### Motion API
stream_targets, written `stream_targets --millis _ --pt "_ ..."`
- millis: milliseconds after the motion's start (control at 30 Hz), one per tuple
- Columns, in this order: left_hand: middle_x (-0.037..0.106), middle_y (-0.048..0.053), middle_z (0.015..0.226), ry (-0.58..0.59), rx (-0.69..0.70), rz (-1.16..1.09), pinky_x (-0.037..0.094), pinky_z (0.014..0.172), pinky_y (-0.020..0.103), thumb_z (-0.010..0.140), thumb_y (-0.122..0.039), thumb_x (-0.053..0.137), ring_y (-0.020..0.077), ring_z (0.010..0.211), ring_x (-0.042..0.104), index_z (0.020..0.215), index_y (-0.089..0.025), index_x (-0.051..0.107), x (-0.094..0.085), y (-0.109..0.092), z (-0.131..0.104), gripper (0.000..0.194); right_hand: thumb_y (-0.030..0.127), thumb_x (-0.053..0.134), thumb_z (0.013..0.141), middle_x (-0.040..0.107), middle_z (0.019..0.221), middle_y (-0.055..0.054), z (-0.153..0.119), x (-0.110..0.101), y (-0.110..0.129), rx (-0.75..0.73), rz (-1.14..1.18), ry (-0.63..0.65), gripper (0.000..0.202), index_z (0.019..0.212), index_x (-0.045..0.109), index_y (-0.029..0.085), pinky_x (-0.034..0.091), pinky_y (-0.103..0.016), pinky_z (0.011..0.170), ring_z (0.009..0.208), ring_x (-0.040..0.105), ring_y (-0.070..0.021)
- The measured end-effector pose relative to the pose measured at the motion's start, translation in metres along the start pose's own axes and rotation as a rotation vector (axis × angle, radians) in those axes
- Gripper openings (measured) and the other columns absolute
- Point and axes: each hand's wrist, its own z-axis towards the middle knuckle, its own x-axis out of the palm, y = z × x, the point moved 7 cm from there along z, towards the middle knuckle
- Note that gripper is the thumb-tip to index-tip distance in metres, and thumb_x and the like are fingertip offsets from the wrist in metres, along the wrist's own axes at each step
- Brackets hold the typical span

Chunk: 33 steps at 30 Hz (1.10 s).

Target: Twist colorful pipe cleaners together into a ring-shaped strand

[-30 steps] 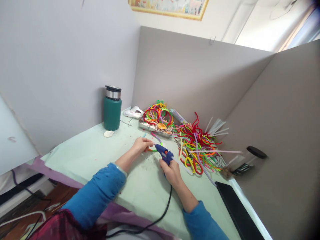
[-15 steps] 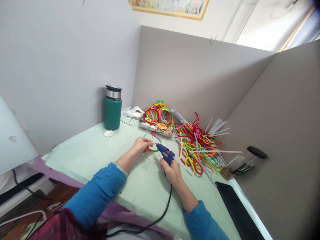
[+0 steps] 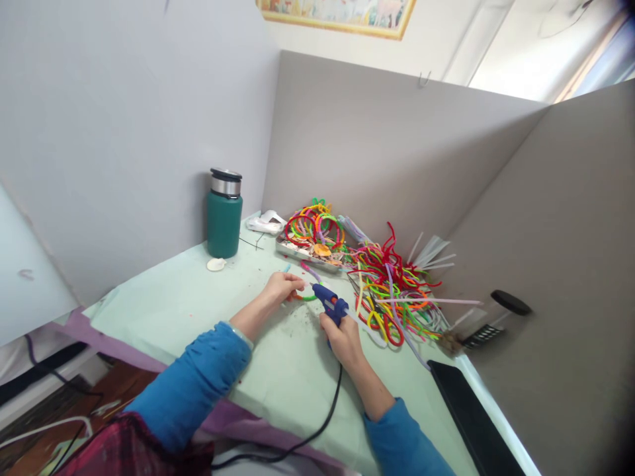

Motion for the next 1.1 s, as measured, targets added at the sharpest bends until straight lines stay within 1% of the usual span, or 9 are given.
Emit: stream_targets --millis 167,333,500,667,767,867,933,1033,1100 --pt "0.06 0.002 0.058 0.011 -0.008 0.003 0.03 0.039 0.02 0.052 -0.032 0.076 0.0048 0.04 0.041 0.067 -0.01 0.065 0.001 -0.001 -0.002 0.029 0.048 0.047 0.079 0.052 0.049 -0.001 0.0 0.001 -0.001 -0.008 0.009 0.012 0.035 0.06 0.057 0.019 0.037 -0.026 0.051 0.053 0.05 -0.0171" --pt "0.062 0.003 0.06 0.004 -0.011 0.005 0.029 0.038 0.02 0.054 -0.03 0.075 0.0043 0.039 0.041 0.067 -0.009 0.064 0.001 -0.003 -0.003 0.027 0.048 0.047 0.079 0.053 0.048 -0.001 -0.001 0.003 -0.002 0.005 -0.003 0.02 0.037 0.058 0.056 0.019 0.036 -0.026 0.05 0.051 0.049 -0.0168" --pt "0.062 0.004 0.06 0.006 -0.013 0.004 0.031 0.039 0.02 0.054 -0.031 0.075 0.005 0.041 0.042 0.068 -0.01 0.065 0.0 -0.002 -0.003 0.027 0.047 0.046 0.079 0.053 0.048 -0.001 0.0 0.002 -0.001 0.004 -0.01 0.003 0.037 0.059 0.057 0.019 0.036 -0.026 0.05 0.052 0.049 -0.0168" --pt "0.061 0.003 0.058 -0.001 -0.019 0.017 0.03 0.038 0.02 0.054 -0.029 0.075 0.0051 0.04 0.041 0.067 -0.009 0.064 0.001 0.001 0.0 0.026 0.048 0.047 0.079 0.053 0.049 -0.001 0.0 0.003 -0.002 -0.009 -0.009 0.025 0.037 0.06 0.058 0.018 0.037 -0.026 0.051 0.053 0.051 -0.0174" --pt "0.059 0.002 0.056 -0.034 -0.015 -0.002 0.031 0.039 0.021 0.054 -0.029 0.075 0.0053 0.04 0.041 0.065 -0.01 0.064 -0.002 -0.001 0.0 0.025 0.047 0.046 0.08 0.055 0.049 -0.002 0.003 0.0 -0.001 0.005 -0.001 0.003 0.037 0.061 0.059 0.018 0.036 -0.026 0.051 0.053 0.052 -0.0178" --pt "0.062 0.003 0.064 -0.073 0.047 -0.095 0.034 0.041 0.02 0.054 -0.031 0.075 0.0059 0.046 0.045 0.067 -0.01 0.064 -0.022 -0.017 -0.007 0.028 0.049 0.044 0.081 0.058 0.051 -0.003 0.011 0.005 0.012 -0.041 -0.034 0.033 0.039 0.063 0.06 0.018 0.035 -0.026 0.051 0.053 0.053 -0.0175" --pt "0.063 0.004 0.07 -0.08 0.143 -0.169 0.036 0.044 0.019 0.055 -0.035 0.075 0.0061 0.05 0.046 0.072 -0.01 0.065 -0.046 -0.04 -0.019 0.032 0.05 0.044 0.081 0.061 0.057 -0.003 0.02 0.019 0.031 -0.113 -0.117 0.086 0.038 0.07 0.062 0.018 0.035 -0.026 0.053 0.056 0.055 -0.0176" --pt "0.063 0.005 0.072 -0.185 0.337 -0.211 0.037 0.047 0.02 0.058 -0.038 0.074 0.0055 0.051 0.045 0.077 -0.011 0.065 -0.098 -0.085 -0.053 0.035 0.052 0.046 0.082 0.065 0.074 -0.007 0.034 0.058 0.07 -0.233 -0.334 0.175 0.037 0.084 0.061 0.018 0.037 -0.027 0.058 0.067 0.059 -0.0193" --pt "0.063 0.004 0.073 -0.282 0.445 -0.218 0.038 0.048 0.02 0.059 -0.036 0.074 0.0055 0.051 0.045 0.077 -0.013 0.065 -0.131 -0.113 -0.081 0.031 0.052 0.046 0.082 0.064 0.085 -0.01 0.042 0.095 0.102 -0.343 -0.458 0.247 0.039 0.091 0.059 0.017 0.039 -0.029 0.062 0.074 0.06 -0.0219"
